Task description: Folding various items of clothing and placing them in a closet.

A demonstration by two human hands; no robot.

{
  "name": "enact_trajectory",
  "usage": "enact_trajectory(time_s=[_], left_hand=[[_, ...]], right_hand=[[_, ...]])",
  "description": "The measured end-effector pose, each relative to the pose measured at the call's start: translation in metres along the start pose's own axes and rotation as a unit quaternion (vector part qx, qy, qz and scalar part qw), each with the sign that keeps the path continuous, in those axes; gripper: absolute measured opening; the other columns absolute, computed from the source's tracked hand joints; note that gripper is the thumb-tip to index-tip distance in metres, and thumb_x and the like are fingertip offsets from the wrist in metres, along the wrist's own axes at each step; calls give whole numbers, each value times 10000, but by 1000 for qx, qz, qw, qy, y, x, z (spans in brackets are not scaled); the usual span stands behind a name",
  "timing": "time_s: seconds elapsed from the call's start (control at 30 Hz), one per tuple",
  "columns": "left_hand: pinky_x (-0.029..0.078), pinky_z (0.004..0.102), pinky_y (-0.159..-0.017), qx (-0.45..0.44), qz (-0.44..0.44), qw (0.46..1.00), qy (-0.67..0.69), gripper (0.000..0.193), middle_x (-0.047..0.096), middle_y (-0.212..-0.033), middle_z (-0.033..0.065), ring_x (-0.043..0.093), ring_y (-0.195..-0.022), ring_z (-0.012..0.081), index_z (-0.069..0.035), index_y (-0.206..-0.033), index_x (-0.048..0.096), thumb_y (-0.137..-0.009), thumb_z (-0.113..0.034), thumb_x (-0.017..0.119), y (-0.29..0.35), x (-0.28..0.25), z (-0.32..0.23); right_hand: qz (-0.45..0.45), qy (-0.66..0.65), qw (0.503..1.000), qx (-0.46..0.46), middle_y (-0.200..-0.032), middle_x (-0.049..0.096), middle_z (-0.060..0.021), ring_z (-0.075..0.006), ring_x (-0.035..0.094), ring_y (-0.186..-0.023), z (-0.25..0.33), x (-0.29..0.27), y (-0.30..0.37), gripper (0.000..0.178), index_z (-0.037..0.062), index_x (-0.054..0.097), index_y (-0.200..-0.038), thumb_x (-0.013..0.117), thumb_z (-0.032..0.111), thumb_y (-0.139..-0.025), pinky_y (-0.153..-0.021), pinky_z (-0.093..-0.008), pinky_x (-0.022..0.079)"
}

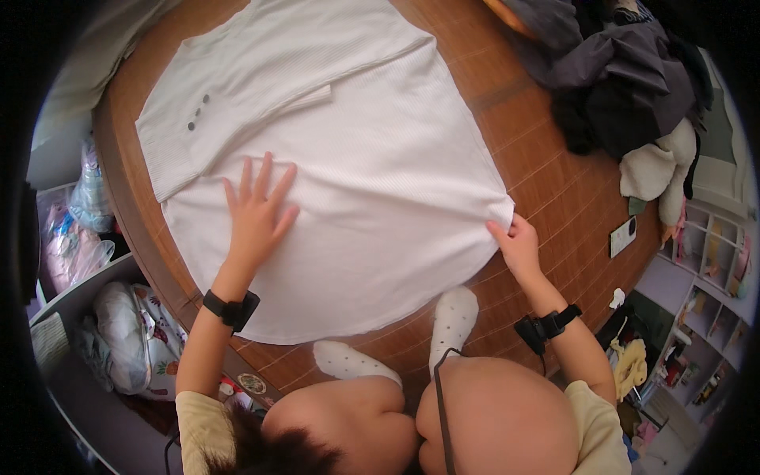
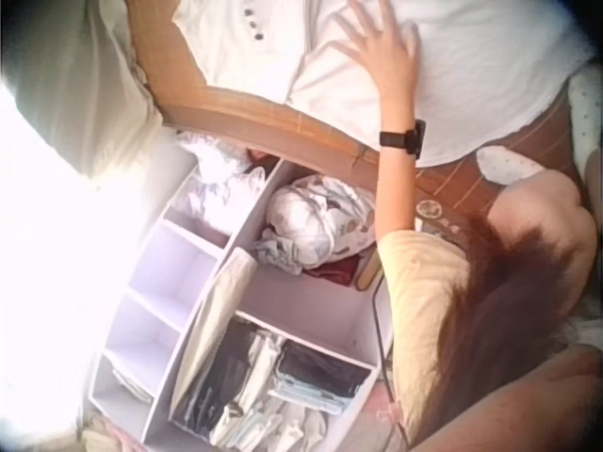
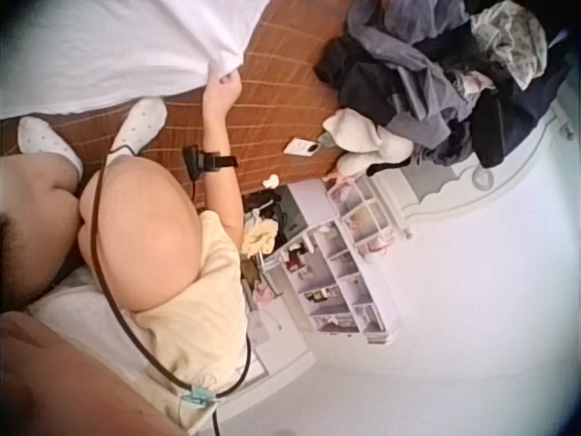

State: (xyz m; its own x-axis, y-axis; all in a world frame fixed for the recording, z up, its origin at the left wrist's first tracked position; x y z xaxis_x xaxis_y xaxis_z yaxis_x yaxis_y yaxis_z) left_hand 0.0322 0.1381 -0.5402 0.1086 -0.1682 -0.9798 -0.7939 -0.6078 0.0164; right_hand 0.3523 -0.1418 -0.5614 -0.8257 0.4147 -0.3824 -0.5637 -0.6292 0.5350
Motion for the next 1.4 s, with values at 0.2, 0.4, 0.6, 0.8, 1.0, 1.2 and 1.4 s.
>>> enact_trajectory(time_s=[0.2, 0.4, 0.6, 0.8, 1.0, 1.2, 1.4], left_hand=[[102, 632, -1064, 1, -36, 999, 37, 627, 222, -1502, 150, 171, -1381, 385, -215, -1384, 421, -796, -236, 636, 8, 6, -3], [126, 611, -1077, 66, 34, 995, 72, 699, 241, -1487, 171, 225, -1364, 376, -192, -1387, 403, -749, -204, 687, 35, 6, -30], [169, 583, -1088, 50, 31, 998, 33, 597, 278, -1488, 94, 218, -1379, 306, -280, -1383, 410, -832, -418, 593, 36, 10, -34], [155, 599, -1081, 59, -1, 996, 65, 608, 285, -1478, 117, 219, -1375, 324, -250, -1366, 433, -800, -332, 639, 36, 14, -34], [152, 577, -1093, 54, -9, 996, 69, 593, 292, -1474, 116, 224, -1375, 317, -255, -1367, 432, -812, -337, 627, 36, 10, -36], [167, 559, -1090, 30, 13, 997, 66, 591, 304, -1459, 153, 256, -1361, 329, -213, -1379, 415, -828, -300, 611, 45, 3, -34], [163, 536, -1092, -230, -169, 958, 36, 552, 278, -1478, 138, 246, -1361, 337, -138, -1403, 360, -892, -256, 532, 77, -15, 69]], right_hand=[[-100, 36, 994, -36, -823, 649, -67, -102, 581, -729, 10, 1, 1, 257, -38, 549, -1033, 657, 95, -841, -676, -245, 467], [-236, 102, 962, -90, -889, 504, -61, -147, 483, -723, 30, -8, 7, 297, 28, 463, -1054, 611, 12, -797, -685, -252, 441], [-183, 318, 851, -376, -981, 561, -120, -285, 517, -862, 147, 35, -84, 231, 33, 559, -1014, 608, 161, -829, -800, -384, 423], [-182, 389, 843, -325, -876, 602, -123, -313, 525, -874, 180, 58, -161, 193, 31, 593, -875, 617, 220, -843, -789, -399, 424], [-189, 403, 826, -347, -883, 625, -137, -326, 546, -873, 175, 59, -170, 198, 20, 596, -846, 584, 217, -867, -779, -412, 437], [-181, 255, 901, -300, -865, 643, -185, -371, 597, -821, 177, 38, -172, 207, 3, 573, -891, 545, 208, -893, -745, -434, 459], [-183, 331, 879, -289, -885, 636, -218, -408, 601, -873, 180, 28, -181, 201, 30, 522, -979, 475, 221, -935, -743, -456, 461]])
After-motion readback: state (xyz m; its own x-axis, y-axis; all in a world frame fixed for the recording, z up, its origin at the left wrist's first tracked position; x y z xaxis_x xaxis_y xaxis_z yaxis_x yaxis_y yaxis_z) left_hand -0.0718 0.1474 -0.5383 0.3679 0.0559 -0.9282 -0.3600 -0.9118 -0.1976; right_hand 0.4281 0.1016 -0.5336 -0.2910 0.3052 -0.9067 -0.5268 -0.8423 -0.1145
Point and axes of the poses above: each hand's wrist, its own y-axis away from the middle knuckle, its own x-axis out of the palm, z = x × y, the point moved 3 cm from there along -y, towards the middle knuckle
